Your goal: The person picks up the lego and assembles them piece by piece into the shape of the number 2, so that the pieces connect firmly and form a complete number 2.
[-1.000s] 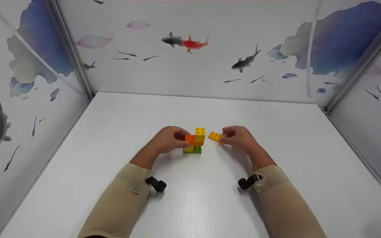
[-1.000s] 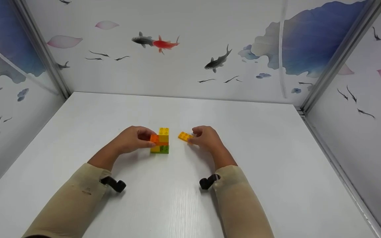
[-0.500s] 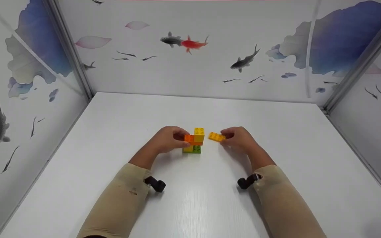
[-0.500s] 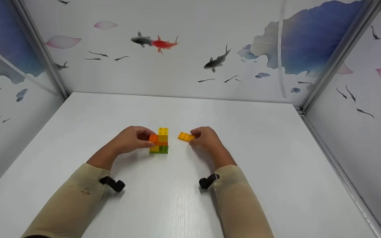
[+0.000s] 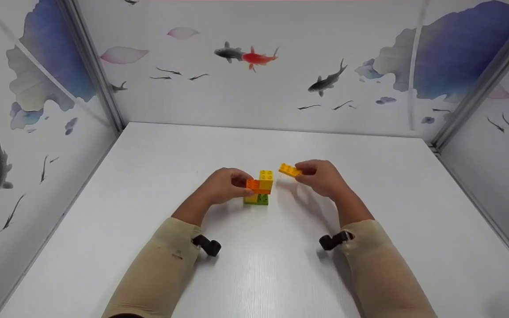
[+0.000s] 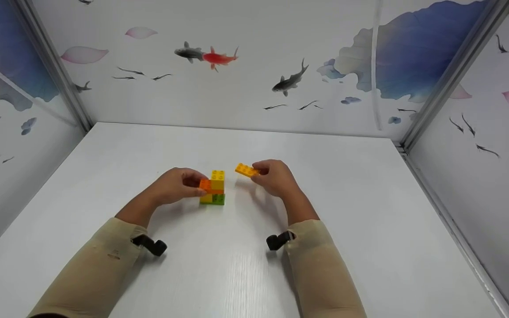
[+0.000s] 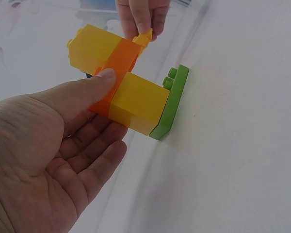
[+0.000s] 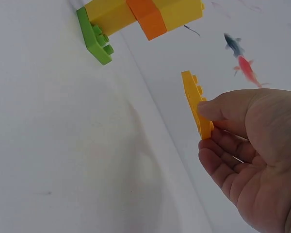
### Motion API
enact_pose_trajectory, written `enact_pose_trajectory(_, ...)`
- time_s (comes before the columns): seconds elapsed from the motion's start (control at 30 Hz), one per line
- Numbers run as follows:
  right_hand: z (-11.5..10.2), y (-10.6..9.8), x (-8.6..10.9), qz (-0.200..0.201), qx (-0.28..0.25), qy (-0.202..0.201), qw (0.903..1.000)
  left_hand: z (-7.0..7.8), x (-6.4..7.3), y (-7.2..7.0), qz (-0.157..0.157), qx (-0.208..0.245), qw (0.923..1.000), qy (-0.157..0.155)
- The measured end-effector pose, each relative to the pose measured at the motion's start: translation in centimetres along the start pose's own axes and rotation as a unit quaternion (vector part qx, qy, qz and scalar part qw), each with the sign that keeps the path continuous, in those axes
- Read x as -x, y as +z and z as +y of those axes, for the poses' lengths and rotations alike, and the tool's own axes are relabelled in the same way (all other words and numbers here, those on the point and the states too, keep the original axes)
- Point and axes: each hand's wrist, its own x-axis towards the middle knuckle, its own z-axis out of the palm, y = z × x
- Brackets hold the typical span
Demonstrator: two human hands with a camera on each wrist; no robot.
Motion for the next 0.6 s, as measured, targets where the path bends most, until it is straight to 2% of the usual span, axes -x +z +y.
enact_pose_trajectory(0.3,-2.4,-0.1,1.5,0.018,-0.007,-0.052,0.9985,0.0,-0.1,0.1,-0.003,0.003,1.0,-0.004)
enact_pose_trajectory(0.6,-5.0,0.5,3.5,0.019,-0.005,-0.129,0.9914,0.1,0.0,0.1,0.001,0.001,1.0,-0.002)
